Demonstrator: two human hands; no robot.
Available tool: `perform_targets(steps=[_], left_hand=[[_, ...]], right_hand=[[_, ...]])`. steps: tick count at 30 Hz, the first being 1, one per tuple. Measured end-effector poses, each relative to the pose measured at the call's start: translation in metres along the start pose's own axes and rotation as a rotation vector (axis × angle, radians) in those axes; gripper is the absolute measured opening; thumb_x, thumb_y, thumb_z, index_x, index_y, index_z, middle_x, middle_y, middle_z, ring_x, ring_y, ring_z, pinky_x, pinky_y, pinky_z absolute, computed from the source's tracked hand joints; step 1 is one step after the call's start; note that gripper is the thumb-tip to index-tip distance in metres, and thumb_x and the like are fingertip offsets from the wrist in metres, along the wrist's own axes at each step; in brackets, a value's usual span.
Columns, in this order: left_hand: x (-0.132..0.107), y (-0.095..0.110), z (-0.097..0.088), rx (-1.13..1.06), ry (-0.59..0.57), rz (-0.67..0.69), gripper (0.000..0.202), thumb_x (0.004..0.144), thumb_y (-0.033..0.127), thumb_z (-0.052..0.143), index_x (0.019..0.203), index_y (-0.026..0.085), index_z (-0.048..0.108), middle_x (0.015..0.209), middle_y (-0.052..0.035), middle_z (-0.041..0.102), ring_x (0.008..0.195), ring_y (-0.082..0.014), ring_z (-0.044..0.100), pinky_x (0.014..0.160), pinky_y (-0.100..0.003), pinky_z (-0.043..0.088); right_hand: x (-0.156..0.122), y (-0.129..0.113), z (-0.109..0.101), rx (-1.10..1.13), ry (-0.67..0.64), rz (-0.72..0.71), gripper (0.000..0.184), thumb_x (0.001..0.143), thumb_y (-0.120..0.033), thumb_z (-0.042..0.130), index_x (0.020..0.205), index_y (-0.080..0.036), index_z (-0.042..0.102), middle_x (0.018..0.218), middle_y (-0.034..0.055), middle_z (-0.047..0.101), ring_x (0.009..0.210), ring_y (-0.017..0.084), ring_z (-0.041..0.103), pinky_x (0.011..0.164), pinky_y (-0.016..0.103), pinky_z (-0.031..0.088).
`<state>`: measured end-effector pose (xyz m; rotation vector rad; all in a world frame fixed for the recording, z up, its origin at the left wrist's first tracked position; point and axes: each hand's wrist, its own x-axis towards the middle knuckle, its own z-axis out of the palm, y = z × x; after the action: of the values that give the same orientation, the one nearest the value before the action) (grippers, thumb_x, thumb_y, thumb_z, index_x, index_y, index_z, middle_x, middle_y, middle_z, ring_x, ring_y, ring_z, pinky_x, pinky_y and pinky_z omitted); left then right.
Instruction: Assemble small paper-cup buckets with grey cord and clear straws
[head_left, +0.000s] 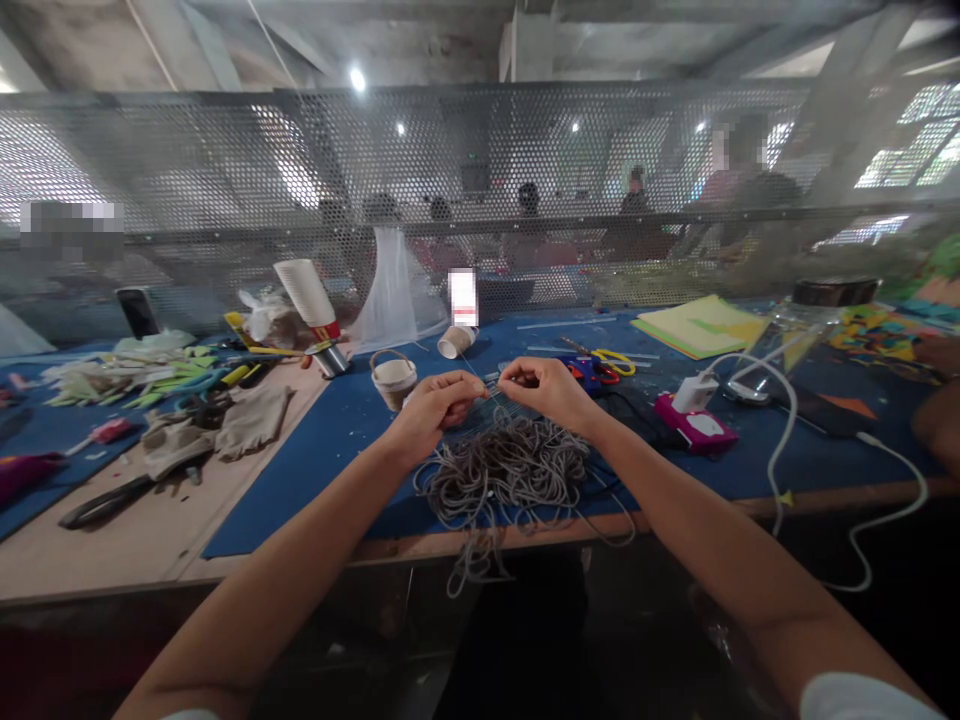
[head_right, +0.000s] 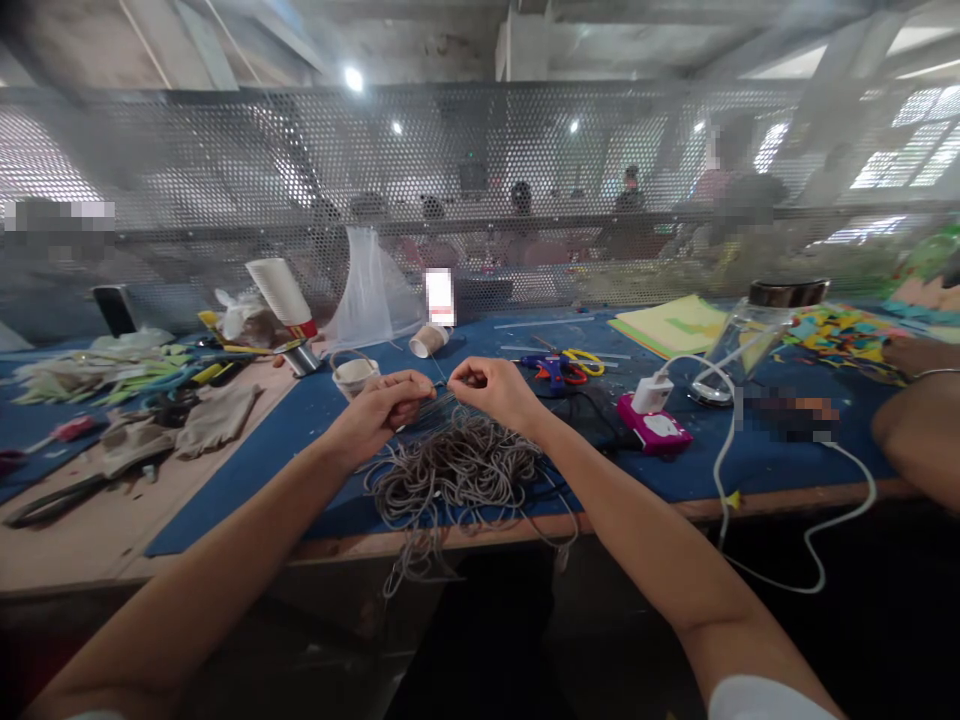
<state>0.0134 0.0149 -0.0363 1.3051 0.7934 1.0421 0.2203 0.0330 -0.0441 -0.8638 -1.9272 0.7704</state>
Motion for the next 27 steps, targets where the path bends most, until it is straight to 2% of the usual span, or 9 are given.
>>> perform_targets(steps=[3, 7, 10, 13, 16, 22, 27], left_hand=[[-0.001, 0.000, 0.001, 0.028, -0.027, -0.014, 0.012, 0.076, 0.026, 0.072, 0.071, 0.015, 0.069, 0.049, 0.0055, 0.036, 0.042, -0.0035, 0.023, 0.045, -0.023, 0.010], [-0.002, 0.000, 0.004, 0.121, -0.049, -0.021, 0.014, 0.073, 0.028, 0.073, 0.069, 0.015, 0.069, 0.059, -0.0001, 0.051, 0.044, -0.0035, 0.025, 0.045, -0.025, 0.008], [-0.002, -0.001, 0.006, 0.225, -0.046, -0.003, 0.015, 0.073, 0.028, 0.071, 0.068, 0.015, 0.069, 0.054, 0.0011, 0.049, 0.044, -0.0047, 0.025, 0.045, -0.025, 0.009], [-0.001, -0.002, 0.006, 0.320, 0.009, 0.029, 0.015, 0.074, 0.029, 0.069, 0.069, 0.015, 0.068, 0.051, 0.0033, 0.045, 0.045, -0.0056, 0.027, 0.046, -0.025, 0.012], [-0.001, -0.004, 0.004, 0.347, 0.087, 0.062, 0.015, 0.075, 0.030, 0.068, 0.072, 0.015, 0.068, 0.054, 0.0037, 0.048, 0.046, -0.0057, 0.030, 0.046, -0.023, 0.015], [-0.002, -0.003, 0.003, 0.243, 0.161, 0.093, 0.016, 0.076, 0.030, 0.069, 0.072, 0.015, 0.068, 0.051, 0.0058, 0.040, 0.046, -0.0056, 0.027, 0.046, -0.023, 0.014], [-0.001, 0.001, 0.004, 0.055, 0.118, 0.078, 0.015, 0.073, 0.028, 0.072, 0.070, 0.014, 0.067, 0.049, 0.0070, 0.033, 0.044, -0.0047, 0.022, 0.044, -0.021, 0.012]], right_hand=[[0.001, 0.002, -0.001, 0.003, -0.002, 0.004, 0.023, 0.084, -0.040, 0.062, 0.085, -0.017, 0.067, 0.067, -0.0005, 0.058, 0.061, 0.010, 0.046, 0.058, 0.026, 0.035], [0.001, 0.001, -0.001, 0.017, -0.008, 0.018, 0.025, 0.084, -0.042, 0.064, 0.085, -0.017, 0.067, 0.067, -0.0006, 0.058, 0.060, 0.010, 0.046, 0.056, 0.025, 0.036], [0.000, 0.000, -0.001, 0.017, 0.008, 0.023, 0.026, 0.084, -0.043, 0.064, 0.086, -0.017, 0.067, 0.063, -0.0019, 0.055, 0.057, 0.009, 0.043, 0.054, 0.025, 0.034], [-0.001, -0.002, 0.000, 0.023, 0.029, 0.010, 0.025, 0.084, -0.041, 0.064, 0.086, -0.017, 0.068, 0.064, -0.0019, 0.056, 0.058, 0.010, 0.045, 0.055, 0.024, 0.035], [-0.003, -0.007, 0.003, 0.030, 0.013, -0.031, 0.022, 0.085, -0.039, 0.064, 0.085, -0.017, 0.069, 0.070, -0.0004, 0.060, 0.063, 0.010, 0.050, 0.060, 0.025, 0.038], [-0.008, -0.011, 0.010, -0.040, 0.036, -0.071, 0.022, 0.087, -0.038, 0.063, 0.088, -0.018, 0.072, 0.075, 0.0010, 0.064, 0.065, 0.012, 0.050, 0.064, 0.026, 0.039], [-0.008, -0.006, 0.011, -0.071, 0.042, -0.070, 0.021, 0.087, -0.038, 0.063, 0.089, -0.019, 0.073, 0.075, 0.0009, 0.064, 0.065, 0.012, 0.050, 0.064, 0.027, 0.039]])
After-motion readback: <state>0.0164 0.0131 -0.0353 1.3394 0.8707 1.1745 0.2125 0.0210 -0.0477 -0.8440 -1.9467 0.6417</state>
